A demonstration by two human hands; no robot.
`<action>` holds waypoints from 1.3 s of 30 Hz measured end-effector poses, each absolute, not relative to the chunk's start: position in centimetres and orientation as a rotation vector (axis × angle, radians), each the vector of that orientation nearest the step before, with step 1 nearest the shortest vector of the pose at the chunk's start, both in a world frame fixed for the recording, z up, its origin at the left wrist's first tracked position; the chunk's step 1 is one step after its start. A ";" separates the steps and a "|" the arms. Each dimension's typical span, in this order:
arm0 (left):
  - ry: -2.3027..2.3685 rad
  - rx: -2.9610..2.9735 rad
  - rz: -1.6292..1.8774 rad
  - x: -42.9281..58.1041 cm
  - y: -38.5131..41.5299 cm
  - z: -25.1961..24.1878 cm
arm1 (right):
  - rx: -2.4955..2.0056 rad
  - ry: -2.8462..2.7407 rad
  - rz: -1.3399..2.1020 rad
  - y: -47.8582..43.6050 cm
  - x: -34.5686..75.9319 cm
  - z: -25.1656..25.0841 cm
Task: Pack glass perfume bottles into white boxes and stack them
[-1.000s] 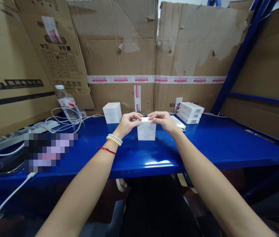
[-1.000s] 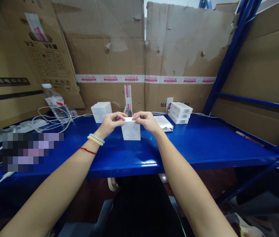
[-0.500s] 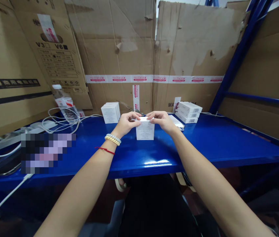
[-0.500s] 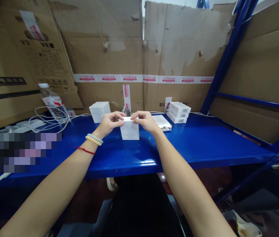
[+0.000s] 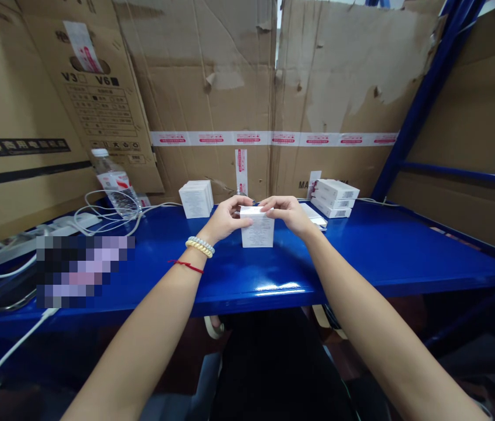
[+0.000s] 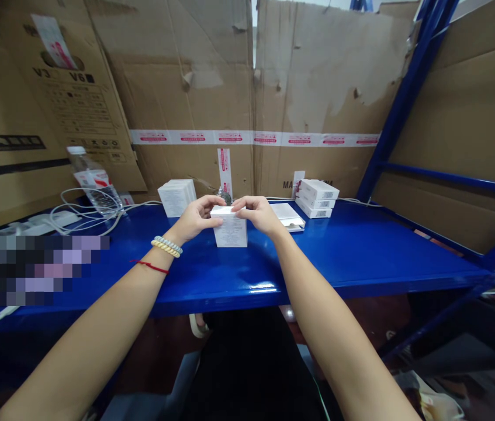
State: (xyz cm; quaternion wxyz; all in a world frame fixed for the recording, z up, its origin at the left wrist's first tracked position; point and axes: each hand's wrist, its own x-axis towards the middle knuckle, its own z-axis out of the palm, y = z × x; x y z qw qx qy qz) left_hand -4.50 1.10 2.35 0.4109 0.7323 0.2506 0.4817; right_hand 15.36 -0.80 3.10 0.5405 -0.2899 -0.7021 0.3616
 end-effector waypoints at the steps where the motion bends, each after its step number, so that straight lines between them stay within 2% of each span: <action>1: 0.629 1.848 1.193 -4.5 1.2 2.3 | -0.687 -1.669 0.861 -0.8 15.3 3.1; 39: 0.754 2.037 1.085 -5.9 1.7 2.7 | -0.653 -1.647 0.757 -0.7 15.6 3.0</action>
